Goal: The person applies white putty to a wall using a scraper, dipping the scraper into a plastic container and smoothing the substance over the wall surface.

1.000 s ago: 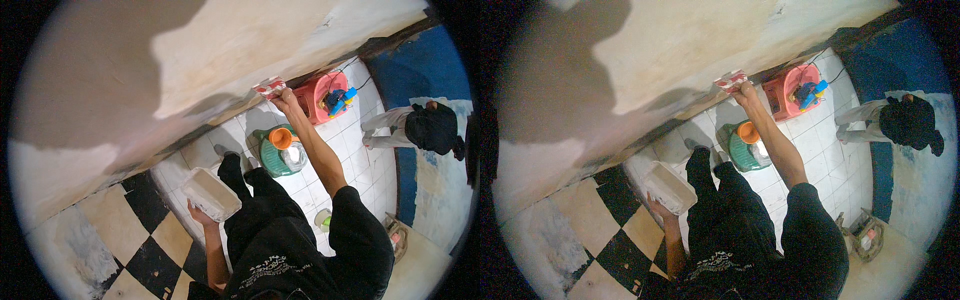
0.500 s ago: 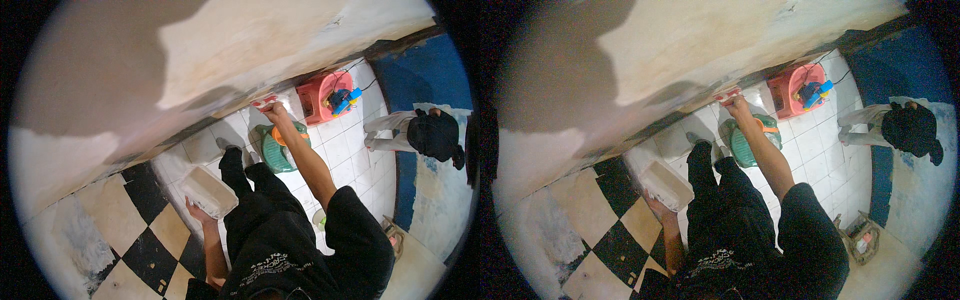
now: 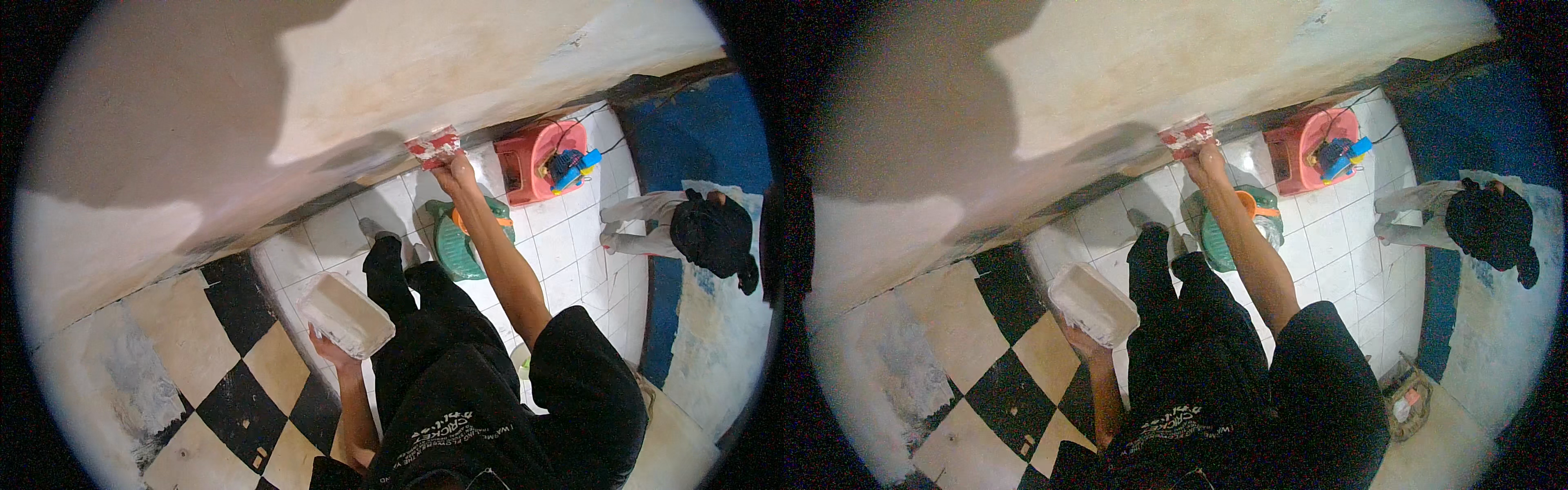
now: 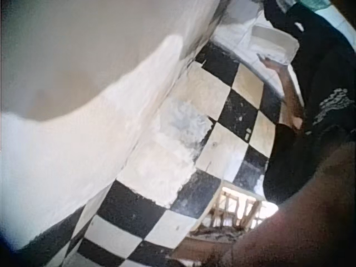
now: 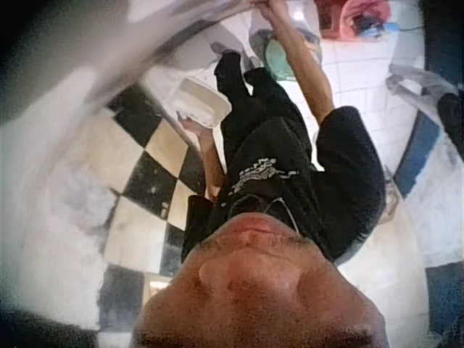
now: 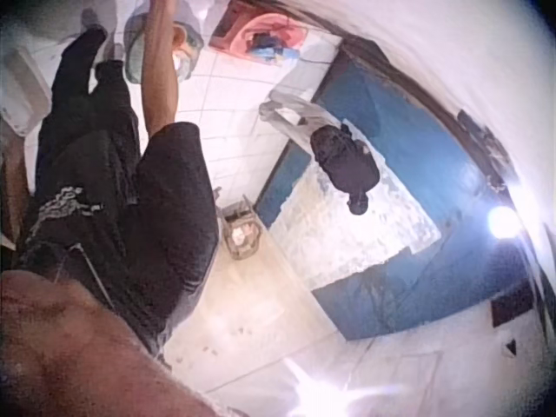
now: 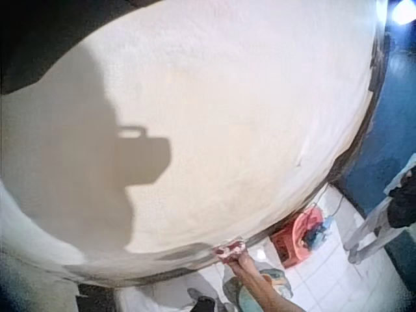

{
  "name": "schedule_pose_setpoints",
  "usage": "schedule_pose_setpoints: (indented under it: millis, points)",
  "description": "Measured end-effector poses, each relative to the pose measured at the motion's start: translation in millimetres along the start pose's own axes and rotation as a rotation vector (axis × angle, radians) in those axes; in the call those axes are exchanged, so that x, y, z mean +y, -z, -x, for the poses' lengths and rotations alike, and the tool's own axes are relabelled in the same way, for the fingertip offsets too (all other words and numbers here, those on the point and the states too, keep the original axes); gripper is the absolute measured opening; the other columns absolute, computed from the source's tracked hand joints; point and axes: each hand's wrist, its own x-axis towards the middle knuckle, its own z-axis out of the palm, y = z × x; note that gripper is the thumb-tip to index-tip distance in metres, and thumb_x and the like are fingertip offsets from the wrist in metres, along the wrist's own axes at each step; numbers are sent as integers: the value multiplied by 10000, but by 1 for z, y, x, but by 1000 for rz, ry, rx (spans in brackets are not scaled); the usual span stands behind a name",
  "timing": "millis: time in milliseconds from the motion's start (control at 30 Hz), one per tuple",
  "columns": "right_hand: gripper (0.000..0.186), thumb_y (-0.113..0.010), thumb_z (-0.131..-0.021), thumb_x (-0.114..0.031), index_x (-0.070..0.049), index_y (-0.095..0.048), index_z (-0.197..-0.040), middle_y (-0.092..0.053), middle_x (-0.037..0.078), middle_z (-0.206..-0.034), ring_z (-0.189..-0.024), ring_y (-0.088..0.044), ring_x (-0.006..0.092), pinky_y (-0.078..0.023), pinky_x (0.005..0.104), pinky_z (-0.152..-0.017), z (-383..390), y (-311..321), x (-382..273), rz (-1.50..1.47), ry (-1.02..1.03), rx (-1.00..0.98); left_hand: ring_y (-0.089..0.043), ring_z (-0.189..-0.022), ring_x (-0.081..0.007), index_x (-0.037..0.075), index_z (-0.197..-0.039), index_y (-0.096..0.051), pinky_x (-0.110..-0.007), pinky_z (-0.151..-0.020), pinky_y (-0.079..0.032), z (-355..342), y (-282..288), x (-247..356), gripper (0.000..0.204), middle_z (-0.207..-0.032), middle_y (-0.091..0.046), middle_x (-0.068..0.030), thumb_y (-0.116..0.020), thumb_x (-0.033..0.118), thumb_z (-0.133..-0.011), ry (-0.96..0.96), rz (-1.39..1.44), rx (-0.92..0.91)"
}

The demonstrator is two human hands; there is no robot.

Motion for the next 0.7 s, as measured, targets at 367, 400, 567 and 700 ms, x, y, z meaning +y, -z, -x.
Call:
schedule_pose_setpoints:
  millis: [367, 400, 567, 700]
  points:
    - [349, -262, -971, -95, 21, -431, -1254, -506, 203, -1257, -1131, -528, 375, -475, 544, -931, -68, 79, -3, 363, -14, 106, -481, -1183, -320, 63, -1332, -437, -454, -1004, -388, -10, -10, 0, 600, -1318, -485, -125, -395, 484, -906, -16, -125, 41]
    - [336, -269, -974, -102, 16, -446, -1235, -525, 197, -1231, -1098, -547, 368, -481, 544, -916, -79, 76, -2, 339, 12, 130, -481, -1183, -320, 61, -1331, -437, -453, -1004, -388, -10, -9, 2, 600, -1318, -484, -126, -393, 483, -907, -27, -132, 56]
    - [244, -355, -966, -140, -28, -472, -1149, -567, 173, -1065, -906, -596, 334, -534, 492, -718, -101, 49, -15, 301, -2, 89, -482, -1182, -318, 54, -1328, -439, -447, -1006, -387, -5, -7, 9, 603, -1316, -482, -127, -384, 485, -910, -54, -158, 78]
    - [224, -370, -957, -154, -41, -493, -1106, -577, 165, -1017, -819, -605, 316, -533, 449, -671, -55, 20, -25, 215, 11, 33, -485, -1178, -315, 60, -1335, -435, -445, -1007, -383, -7, -3, 7, 610, -1317, -483, -121, -382, 494, -910, -42, -127, 1]
